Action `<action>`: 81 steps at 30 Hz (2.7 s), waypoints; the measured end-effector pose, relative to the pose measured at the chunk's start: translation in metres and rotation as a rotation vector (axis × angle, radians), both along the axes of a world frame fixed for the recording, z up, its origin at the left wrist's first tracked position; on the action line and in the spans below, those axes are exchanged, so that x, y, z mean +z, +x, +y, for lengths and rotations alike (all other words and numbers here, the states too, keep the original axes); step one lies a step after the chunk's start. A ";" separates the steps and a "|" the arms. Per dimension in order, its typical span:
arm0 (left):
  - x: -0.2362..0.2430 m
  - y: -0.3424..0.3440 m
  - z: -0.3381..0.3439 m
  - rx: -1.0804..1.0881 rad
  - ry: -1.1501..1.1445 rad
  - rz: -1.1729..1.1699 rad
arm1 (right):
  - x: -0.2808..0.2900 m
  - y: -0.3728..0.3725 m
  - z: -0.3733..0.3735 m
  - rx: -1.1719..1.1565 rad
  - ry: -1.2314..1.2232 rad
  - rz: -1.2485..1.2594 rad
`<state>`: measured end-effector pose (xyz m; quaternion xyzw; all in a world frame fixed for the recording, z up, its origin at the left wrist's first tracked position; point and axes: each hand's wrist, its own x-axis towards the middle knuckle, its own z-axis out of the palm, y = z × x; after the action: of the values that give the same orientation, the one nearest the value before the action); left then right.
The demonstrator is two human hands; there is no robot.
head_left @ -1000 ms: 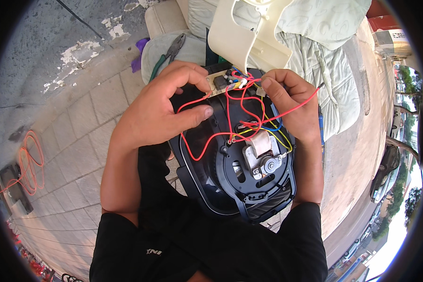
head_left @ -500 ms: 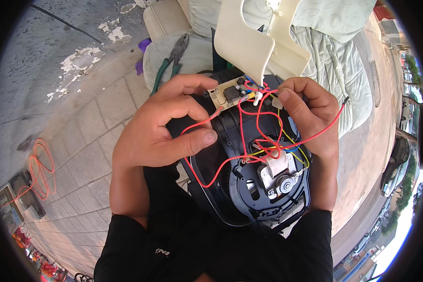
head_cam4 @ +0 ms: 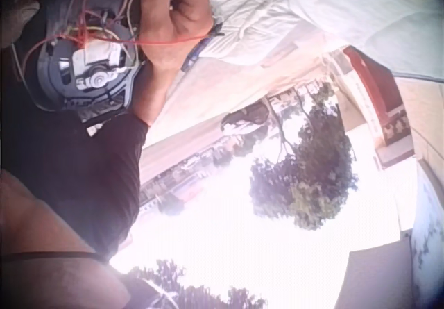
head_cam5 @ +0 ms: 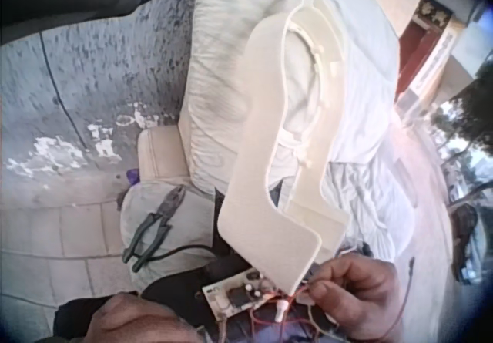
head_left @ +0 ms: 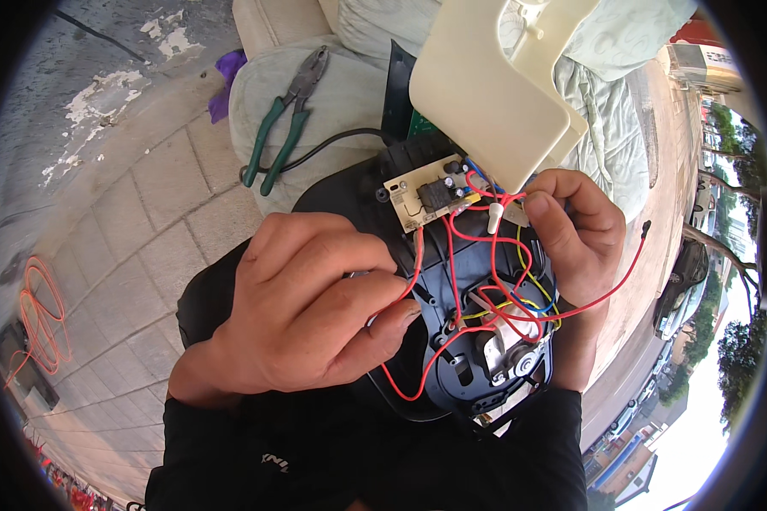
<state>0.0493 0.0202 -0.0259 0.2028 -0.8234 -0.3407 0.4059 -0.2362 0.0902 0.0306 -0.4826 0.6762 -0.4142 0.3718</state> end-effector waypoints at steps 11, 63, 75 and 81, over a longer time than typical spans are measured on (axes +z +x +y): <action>-0.009 0.003 0.004 -0.010 0.046 0.087 | 0.001 0.004 0.004 -0.090 0.037 0.013; -0.019 -0.018 -0.007 -0.017 -0.021 0.103 | -0.004 -0.003 -0.003 0.066 -0.065 0.085; -0.020 -0.011 -0.011 -0.080 0.145 0.222 | -0.001 0.001 -0.003 0.039 -0.023 0.040; -0.023 -0.009 -0.012 -0.100 0.191 0.270 | -0.004 0.000 -0.001 0.050 -0.039 0.018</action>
<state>0.0401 0.0078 -0.0486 0.1517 -0.7342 -0.4615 0.4742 -0.2366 0.0892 0.0268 -0.5102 0.6589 -0.4137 0.3666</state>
